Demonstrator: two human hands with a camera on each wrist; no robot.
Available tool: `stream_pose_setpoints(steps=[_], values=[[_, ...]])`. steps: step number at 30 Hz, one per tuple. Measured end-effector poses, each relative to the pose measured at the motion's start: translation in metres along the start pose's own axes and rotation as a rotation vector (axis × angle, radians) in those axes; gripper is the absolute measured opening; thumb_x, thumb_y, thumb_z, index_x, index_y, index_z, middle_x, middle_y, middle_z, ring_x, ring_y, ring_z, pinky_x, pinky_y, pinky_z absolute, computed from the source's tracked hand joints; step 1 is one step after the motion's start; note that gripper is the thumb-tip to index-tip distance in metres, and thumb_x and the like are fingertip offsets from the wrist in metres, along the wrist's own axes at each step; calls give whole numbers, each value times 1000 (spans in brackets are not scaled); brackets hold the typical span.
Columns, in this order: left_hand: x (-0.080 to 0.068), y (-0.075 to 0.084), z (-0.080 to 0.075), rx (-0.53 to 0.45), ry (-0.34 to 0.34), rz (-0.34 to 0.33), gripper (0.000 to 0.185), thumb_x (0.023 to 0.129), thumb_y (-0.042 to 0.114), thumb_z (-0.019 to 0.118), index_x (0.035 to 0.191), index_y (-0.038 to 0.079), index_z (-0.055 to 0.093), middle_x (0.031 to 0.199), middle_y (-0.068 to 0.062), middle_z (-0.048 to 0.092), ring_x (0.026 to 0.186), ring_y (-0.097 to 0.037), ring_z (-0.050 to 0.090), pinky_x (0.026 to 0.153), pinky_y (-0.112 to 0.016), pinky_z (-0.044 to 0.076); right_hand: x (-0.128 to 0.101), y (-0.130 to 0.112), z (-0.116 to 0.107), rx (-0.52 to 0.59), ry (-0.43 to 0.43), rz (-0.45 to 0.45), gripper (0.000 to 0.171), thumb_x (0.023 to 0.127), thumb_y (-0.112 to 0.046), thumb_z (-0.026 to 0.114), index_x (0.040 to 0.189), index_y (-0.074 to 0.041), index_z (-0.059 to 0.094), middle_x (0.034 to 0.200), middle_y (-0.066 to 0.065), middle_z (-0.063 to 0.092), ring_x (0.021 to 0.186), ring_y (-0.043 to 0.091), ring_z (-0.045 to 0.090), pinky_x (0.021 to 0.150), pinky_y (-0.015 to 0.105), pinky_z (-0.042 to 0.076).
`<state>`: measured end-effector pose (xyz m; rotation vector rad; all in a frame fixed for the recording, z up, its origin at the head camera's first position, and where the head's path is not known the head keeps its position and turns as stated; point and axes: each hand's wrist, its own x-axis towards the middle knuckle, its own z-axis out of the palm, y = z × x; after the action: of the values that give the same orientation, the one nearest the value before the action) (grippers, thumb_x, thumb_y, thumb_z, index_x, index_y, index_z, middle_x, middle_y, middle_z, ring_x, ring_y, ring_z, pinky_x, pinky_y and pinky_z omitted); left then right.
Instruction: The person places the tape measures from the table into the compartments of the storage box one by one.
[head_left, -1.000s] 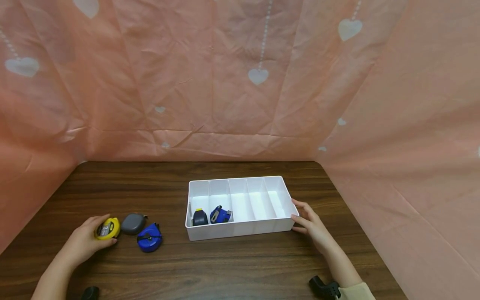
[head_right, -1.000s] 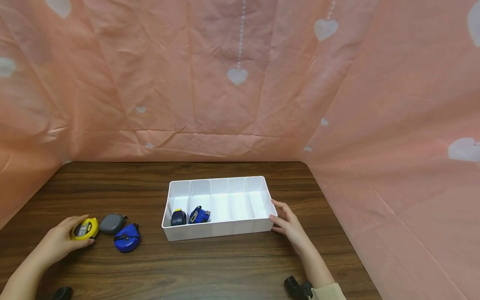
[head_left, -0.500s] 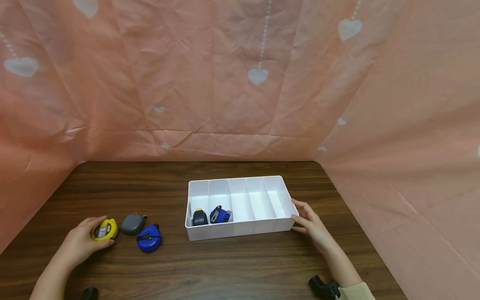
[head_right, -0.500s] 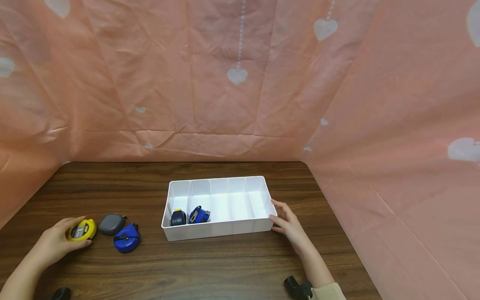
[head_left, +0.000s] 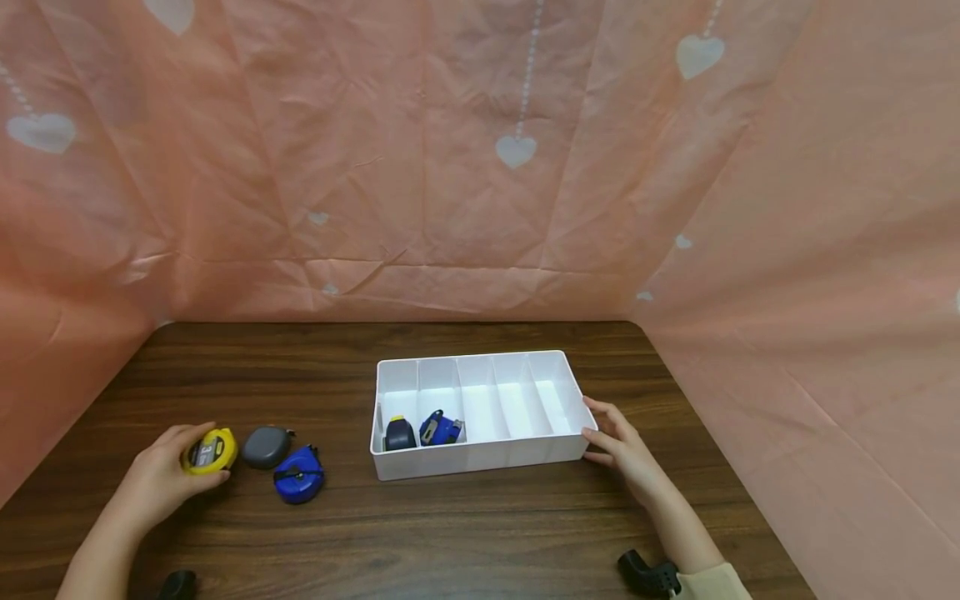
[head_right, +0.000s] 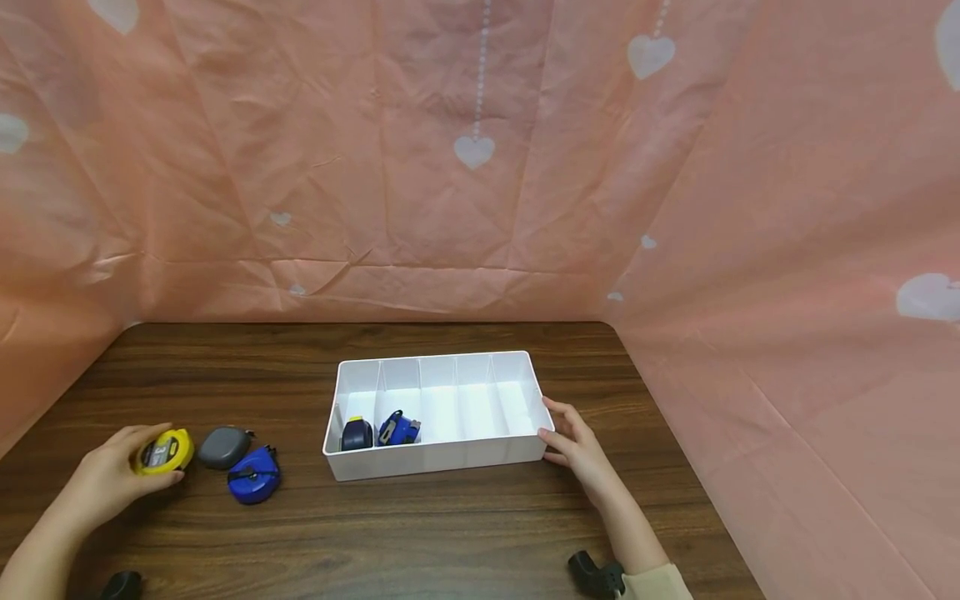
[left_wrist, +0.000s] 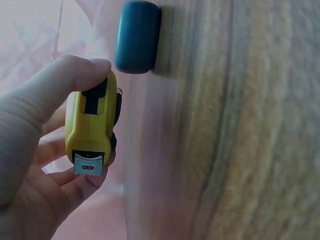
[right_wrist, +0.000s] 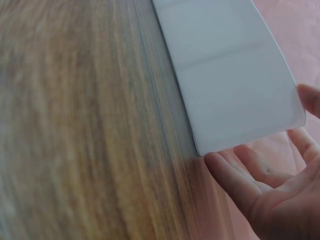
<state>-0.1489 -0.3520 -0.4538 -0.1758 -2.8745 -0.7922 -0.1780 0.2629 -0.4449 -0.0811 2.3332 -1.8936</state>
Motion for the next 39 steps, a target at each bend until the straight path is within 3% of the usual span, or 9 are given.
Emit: stream_pose_setpoints(steps=[19,28,39], values=[[3,19,-8,-30,43,62,79,70,29,86,131,-8,50,122,-25,49,104,-44,50,76,-57,41,-1,-2,0,-3,1,3,56,96,-18,58,145,-8,33,144,25,34,122,37,44,87,46,49],[2,28,-9,-33,110,99,75,67,24,88,128,-5,55,120,-20,52,102,-39,52,75,-50,41,-1,-2,1,-12,2,2,55,97,-17,56,146,-8,33,144,25,34,121,38,45,87,46,49],[4,36,-13,-55,94,94,75,69,26,87,130,-2,53,125,-20,50,106,-39,50,76,-54,41,-1,-2,0,-8,-9,-18,54,97,-16,55,146,-7,32,138,28,38,116,34,49,87,47,49]])
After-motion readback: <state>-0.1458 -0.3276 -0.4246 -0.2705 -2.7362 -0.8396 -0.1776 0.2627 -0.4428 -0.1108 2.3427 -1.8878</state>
